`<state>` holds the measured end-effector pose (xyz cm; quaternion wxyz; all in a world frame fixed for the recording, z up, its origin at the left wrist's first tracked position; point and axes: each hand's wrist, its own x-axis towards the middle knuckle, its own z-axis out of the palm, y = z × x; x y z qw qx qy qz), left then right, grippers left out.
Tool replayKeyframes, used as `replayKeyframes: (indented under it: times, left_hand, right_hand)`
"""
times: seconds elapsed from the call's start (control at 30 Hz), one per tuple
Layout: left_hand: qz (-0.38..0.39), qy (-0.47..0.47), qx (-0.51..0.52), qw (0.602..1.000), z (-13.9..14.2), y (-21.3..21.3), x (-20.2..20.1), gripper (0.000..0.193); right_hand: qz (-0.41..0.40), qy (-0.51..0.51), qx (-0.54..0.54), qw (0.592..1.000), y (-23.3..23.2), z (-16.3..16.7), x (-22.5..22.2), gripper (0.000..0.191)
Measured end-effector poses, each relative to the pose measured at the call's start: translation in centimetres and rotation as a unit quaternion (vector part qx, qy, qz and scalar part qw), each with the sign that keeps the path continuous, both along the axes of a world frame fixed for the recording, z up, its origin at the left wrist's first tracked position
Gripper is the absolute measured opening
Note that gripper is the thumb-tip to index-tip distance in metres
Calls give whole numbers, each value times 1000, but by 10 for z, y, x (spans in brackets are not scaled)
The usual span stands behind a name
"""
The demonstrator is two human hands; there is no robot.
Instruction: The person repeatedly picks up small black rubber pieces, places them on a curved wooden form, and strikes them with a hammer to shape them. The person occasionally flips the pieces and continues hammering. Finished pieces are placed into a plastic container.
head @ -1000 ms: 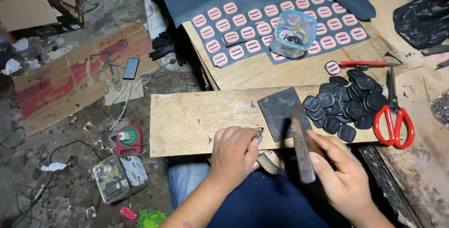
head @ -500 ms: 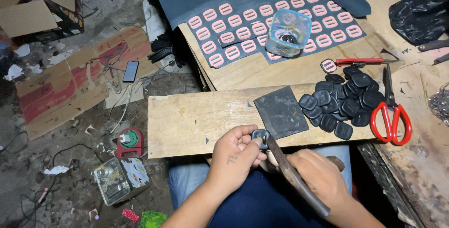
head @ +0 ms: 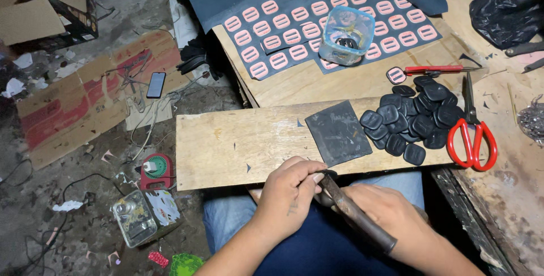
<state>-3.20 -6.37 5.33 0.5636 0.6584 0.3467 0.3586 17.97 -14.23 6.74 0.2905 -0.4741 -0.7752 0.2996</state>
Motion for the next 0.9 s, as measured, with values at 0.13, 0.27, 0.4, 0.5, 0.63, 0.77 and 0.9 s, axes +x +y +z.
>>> replayKeyframes:
  times: [0.13,0.27,0.4,0.5,0.63,0.77,0.9]
  left_hand:
    - [31,16,-30,999,-6,3,5,19]
    - [82,-58,-266,959,-14,8,5,28]
    - [78,-16,-341,937,-19,12,4,30]
    - [80,-28,-337,938,-23,11,4,29]
    - [67,-44,-285,955,-27,10,5,25]
    - [50,-77,-248,964,-28,3,7,18]
    - [12,-90,-138,986,-27,-2,5,18]
  right_hand:
    - [-26,0,-4,1000,0,1,1,26]
    - [-69,-39,38,996,-4,3,-6,29]
    - [-60,-52,55,995,0,2,-12,28]
    - [-41,-40,115,992,0,1,-15,29]
    - [-48,-68,87,993,2,-5,-17,29]
    - [-44,-16,14,999,1,-8,-12,26]
    - [-19,35,-5,999,3,-8,-4,27]
